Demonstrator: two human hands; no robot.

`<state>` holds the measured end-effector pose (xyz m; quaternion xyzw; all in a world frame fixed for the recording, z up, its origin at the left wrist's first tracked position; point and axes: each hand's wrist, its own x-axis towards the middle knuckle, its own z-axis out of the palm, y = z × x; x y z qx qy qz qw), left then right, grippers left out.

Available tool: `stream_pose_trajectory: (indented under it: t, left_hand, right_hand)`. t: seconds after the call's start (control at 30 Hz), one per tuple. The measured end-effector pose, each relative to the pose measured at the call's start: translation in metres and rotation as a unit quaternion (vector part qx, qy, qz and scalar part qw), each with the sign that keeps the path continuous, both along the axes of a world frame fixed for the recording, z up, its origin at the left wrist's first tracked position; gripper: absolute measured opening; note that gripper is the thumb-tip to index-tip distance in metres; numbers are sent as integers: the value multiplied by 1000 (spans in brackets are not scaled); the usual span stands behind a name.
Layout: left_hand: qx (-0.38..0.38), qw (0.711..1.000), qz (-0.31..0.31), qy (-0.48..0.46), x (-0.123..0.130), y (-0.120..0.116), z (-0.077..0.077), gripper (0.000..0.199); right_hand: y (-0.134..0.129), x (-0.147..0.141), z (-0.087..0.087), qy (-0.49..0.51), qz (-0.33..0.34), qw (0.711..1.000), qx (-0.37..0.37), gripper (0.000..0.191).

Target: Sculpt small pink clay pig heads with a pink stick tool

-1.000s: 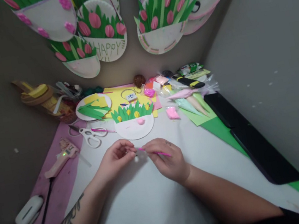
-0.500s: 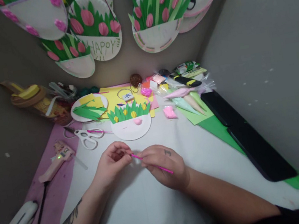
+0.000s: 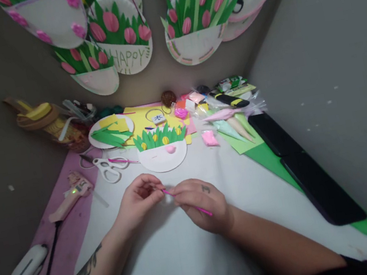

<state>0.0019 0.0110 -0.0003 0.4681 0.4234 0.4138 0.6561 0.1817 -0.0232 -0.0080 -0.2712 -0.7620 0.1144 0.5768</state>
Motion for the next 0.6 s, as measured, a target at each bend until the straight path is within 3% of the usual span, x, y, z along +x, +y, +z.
stream_pose_trajectory:
  t: [0.27, 0.6]
  left_hand:
    - [66, 993, 1, 97, -3, -2, 3, 19]
    - [255, 935, 2, 246, -8, -5, 2, 6]
  right_hand:
    - [1, 0, 1, -23, 3, 1000, 4, 34]
    - [2, 1, -2, -46, -2, 999, 15, 34]
